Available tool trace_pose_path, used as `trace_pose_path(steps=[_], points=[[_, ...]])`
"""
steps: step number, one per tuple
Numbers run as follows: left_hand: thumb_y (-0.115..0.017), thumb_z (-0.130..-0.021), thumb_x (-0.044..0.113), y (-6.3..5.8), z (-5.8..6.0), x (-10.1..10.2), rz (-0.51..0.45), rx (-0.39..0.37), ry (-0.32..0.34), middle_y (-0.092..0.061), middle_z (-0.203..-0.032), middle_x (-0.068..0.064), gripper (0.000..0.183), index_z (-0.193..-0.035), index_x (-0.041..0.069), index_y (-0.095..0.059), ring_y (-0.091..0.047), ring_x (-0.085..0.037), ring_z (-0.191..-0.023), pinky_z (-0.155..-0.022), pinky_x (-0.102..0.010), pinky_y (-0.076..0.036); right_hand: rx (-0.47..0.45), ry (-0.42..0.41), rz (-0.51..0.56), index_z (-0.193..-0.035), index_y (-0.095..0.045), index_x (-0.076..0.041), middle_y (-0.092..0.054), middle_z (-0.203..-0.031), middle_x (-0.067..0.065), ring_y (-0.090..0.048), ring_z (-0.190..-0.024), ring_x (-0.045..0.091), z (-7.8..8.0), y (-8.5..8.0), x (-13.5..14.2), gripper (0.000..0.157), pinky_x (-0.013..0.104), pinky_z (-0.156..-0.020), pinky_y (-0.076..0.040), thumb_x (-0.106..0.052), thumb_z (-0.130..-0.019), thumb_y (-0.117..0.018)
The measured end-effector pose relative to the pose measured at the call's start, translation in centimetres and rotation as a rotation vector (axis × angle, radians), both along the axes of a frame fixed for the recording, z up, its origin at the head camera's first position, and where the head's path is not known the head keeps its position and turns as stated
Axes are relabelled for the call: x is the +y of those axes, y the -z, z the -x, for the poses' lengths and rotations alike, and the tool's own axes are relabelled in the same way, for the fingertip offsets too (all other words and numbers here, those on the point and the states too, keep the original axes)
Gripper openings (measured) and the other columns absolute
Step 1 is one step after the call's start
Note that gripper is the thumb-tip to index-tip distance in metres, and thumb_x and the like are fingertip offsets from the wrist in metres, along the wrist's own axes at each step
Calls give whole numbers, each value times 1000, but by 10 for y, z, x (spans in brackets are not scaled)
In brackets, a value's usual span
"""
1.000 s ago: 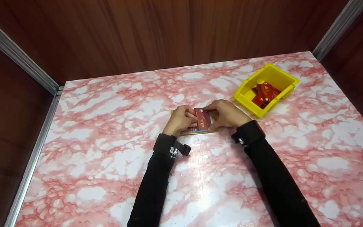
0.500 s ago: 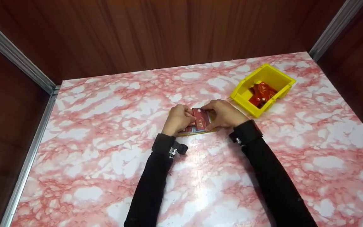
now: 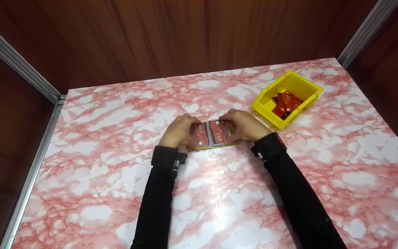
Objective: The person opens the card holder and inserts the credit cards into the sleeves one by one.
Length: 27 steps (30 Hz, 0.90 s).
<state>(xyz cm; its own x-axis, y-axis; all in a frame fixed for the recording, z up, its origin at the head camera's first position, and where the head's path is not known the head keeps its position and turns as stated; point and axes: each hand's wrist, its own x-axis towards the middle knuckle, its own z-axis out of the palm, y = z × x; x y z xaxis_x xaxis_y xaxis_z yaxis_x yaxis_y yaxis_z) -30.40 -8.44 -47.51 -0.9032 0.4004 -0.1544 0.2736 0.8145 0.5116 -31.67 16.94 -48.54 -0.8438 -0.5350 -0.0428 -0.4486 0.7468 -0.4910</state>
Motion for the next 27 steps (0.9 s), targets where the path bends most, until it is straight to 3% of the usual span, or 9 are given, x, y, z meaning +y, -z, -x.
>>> trace_pose_path(steps=[12, 18, 23, 27], points=[[-101, -52, 11, 3, 1, -1, 19, 47, -15, -66, -126, -9, 85, -132, 10, -70, -56, -31, -124, -111, -41, -45, 19, -13, 48, -148, -57, -10, -55, -133, 10, -57, -115, 31, -2, 0, 1, 89, 48, -104, -50, -21, -70, -97], [-102, -52, 11, 2, 1, -3, 9, 46, -28, -67, -122, -10, 82, -129, 10, -72, -57, -31, -121, -109, -42, -46, -20, -13, 83, -154, -50, -10, -52, -131, 11, -54, -114, 29, 1, 4, 2, 100, 45, -101, -48, -22, -68, -99], [-102, -51, 9, 2, 0, -3, -1, 49, -32, -68, -120, -11, 81, -127, 9, -73, -57, -31, -119, -108, -41, -47, -47, -19, 101, -148, -56, -7, -49, -127, 13, -48, -107, 28, 3, 9, 4, 93, 40, -90, -44, -25, -68, -99], [-102, -51, 8, 2, 1, -1, 6, 29, -45, -67, -122, -10, 83, -129, 10, -72, -56, -31, -120, -108, -41, -46, -71, -17, 132, -140, -60, -9, -46, -129, 13, -51, -115, 29, 4, 10, 5, 84, 43, -102, -47, -23, -67, -99]])
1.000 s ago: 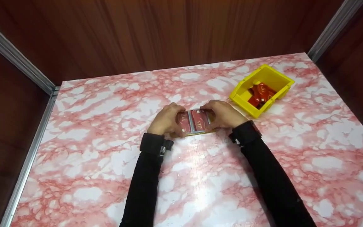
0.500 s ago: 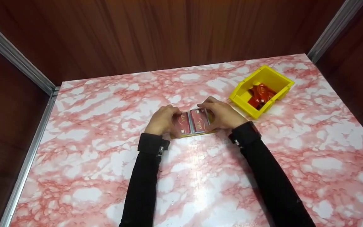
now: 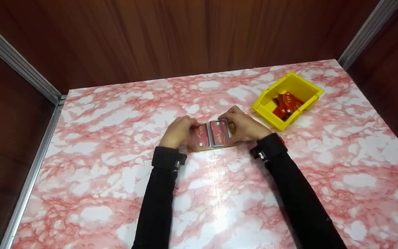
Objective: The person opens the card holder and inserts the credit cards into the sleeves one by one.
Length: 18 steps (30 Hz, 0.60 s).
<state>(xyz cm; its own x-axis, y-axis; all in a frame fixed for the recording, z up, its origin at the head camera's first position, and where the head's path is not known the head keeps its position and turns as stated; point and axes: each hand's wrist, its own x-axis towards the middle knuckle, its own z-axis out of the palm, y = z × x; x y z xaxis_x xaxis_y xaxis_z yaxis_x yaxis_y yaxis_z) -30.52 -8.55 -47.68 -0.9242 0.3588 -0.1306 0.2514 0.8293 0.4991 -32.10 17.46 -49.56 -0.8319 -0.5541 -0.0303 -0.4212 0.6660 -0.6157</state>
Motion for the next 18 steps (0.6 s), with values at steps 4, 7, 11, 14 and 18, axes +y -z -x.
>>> trace_pose_path(steps=[4, 7, 11, 14, 18], points=[[-102, -52, 10, -1, 1, 2, 12, -12, -1, -66, -125, -9, 84, -130, 11, -71, -55, -30, -121, -109, -41, -46, -19, 9, 20, -140, -60, -12, -46, -132, 12, -52, -120, 31, 1, -1, 2, 84, 47, -106, -47, -23, -67, -99], [-102, -52, 11, -2, 1, 2, 17, -13, -1, -66, -125, -9, 85, -131, 11, -71, -54, -30, -122, -109, -41, -46, -26, 12, 28, -141, -61, -12, -47, -131, 11, -53, -121, 31, 1, -3, 1, 85, 48, -106, -47, -24, -67, -100], [-102, -51, 10, -2, 1, 2, 15, -8, 0, -66, -125, -9, 85, -130, 11, -71, -55, -30, -121, -109, -41, -46, -37, 17, 49, -138, -60, -11, -47, -130, 11, -53, -125, 32, 1, -2, 0, 83, 48, -109, -46, -21, -66, -100], [-102, -51, 11, -1, 0, 1, 16, -2, 5, -66, -123, -9, 84, -129, 11, -72, -55, -31, -120, -109, -41, -46, -54, 23, 61, -135, -60, -11, -45, -130, 11, -51, -128, 33, 1, -1, -1, 80, 48, -112, -44, -19, -66, -100], [-102, -50, 11, 0, 0, 1, 20, 3, 6, -67, -122, -9, 83, -128, 10, -72, -55, -31, -120, -109, -41, -46, -85, 31, 73, -133, -60, -10, -44, -129, 12, -52, -127, 34, 1, 1, -2, 79, 48, -113, -43, -19, -66, -100]])
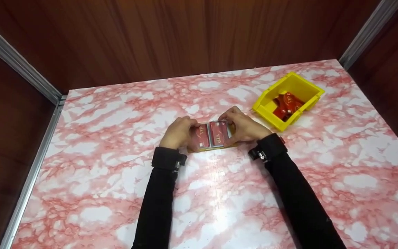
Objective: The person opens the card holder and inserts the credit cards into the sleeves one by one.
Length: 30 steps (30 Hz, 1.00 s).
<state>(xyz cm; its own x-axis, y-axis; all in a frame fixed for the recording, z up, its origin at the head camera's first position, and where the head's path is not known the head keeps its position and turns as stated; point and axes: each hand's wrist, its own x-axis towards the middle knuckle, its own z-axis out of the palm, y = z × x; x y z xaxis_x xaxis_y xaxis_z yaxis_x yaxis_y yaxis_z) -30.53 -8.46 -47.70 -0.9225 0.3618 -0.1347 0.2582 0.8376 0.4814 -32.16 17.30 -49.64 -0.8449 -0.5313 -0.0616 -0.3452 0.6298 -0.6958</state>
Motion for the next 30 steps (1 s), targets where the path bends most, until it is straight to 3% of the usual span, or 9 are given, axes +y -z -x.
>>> trace_pose_path(steps=[6, 30], points=[[-102, -52, 11, -1, 0, 2, 3, 4, 1, -67, -124, -9, 82, -129, 10, -72, -55, -31, -120, -109, -41, -47, 9, -1, -8, -137, -60, -10, -47, -127, 14, -58, -123, 33, 0, -1, 2, 82, 48, -108, -46, -23, -66, -100], [-100, -52, 6, 1, 1, 0, -16, -1, 0, -68, -120, -10, 78, -125, 9, -74, -57, -31, -120, -109, -41, -46, 96, -19, -52, -135, -62, -13, -51, -124, 12, -53, -115, 29, -2, -1, -10, 81, 46, -103, -49, -33, -67, -100]])
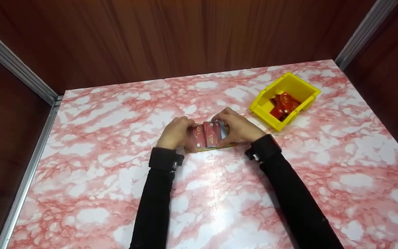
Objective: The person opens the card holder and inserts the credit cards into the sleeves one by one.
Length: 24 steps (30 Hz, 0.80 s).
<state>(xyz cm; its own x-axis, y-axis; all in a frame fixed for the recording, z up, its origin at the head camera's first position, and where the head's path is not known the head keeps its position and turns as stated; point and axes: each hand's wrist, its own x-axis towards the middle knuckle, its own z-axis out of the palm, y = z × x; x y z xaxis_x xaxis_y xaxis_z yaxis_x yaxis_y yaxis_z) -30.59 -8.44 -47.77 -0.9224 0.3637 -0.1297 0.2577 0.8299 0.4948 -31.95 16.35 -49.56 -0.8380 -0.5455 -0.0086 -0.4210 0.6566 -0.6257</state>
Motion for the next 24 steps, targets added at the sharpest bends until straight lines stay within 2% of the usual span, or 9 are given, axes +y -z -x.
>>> trace_pose_path(steps=[4, 7, 12, 15, 17, 21, 24], points=[[-100, -53, 6, 0, 0, -1, 11, 15, 17, -68, -120, -10, 77, -125, 9, -74, -58, -32, -120, -107, -42, -47, -5, -1, 6, -138, -60, -13, -51, -123, 13, -54, -116, 30, 0, 0, -2, 83, 46, -103, -50, -33, -68, -99], [-100, -53, 8, -1, -1, -1, 28, 30, 31, -69, -119, -11, 75, -124, 9, -74, -58, -33, -119, -106, -43, -48, -9, 19, 37, -144, -57, -13, -52, -123, 14, -56, -111, 30, 0, 0, -3, 83, 44, -98, -50, -29, -73, -96], [-101, -53, 10, -1, -1, -1, 30, 32, 28, -68, -118, -10, 75, -123, 9, -74, -58, -32, -117, -105, -43, -48, -34, 91, 203, -149, -52, -7, -59, -120, 18, -66, -94, 28, 1, -1, -7, 75, 37, -85, -55, -12, -83, -87], [-101, -52, 10, -1, -1, 0, 27, 34, 27, -69, -118, -11, 76, -124, 9, -74, -59, -32, -116, -105, -44, -48, -88, 151, 292, -154, -47, -8, -62, -123, 19, -72, -90, 27, 0, -3, -9, 78, 31, -80, -58, -6, -85, -84], [-101, -53, 10, -1, -1, 0, 28, 35, 28, -69, -118, -11, 77, -125, 9, -74, -59, -32, -116, -105, -44, -48, -124, 213, 314, -156, -45, -8, -67, -122, 18, -73, -88, 23, 0, -4, -9, 81, 26, -77, -57, -6, -85, -84], [-101, -52, 10, -1, -1, 0, 22, 29, 24, -69, -119, -12, 79, -126, 9, -73, -59, -32, -117, -107, -43, -48, -180, 323, 333, -151, -49, -2, -76, -106, 20, -72, -77, 12, 0, -5, -7, 75, 21, -69, -55, -10, -85, -84], [-102, -51, 10, -2, -1, -1, 16, 26, 20, -69, -119, -12, 80, -126, 8, -73, -58, -32, -118, -108, -42, -47, -210, 344, 354, -145, -54, 3, -77, -96, 21, -70, -66, 8, 1, -6, -5, 65, 22, -62, -55, -9, -87, -81]])
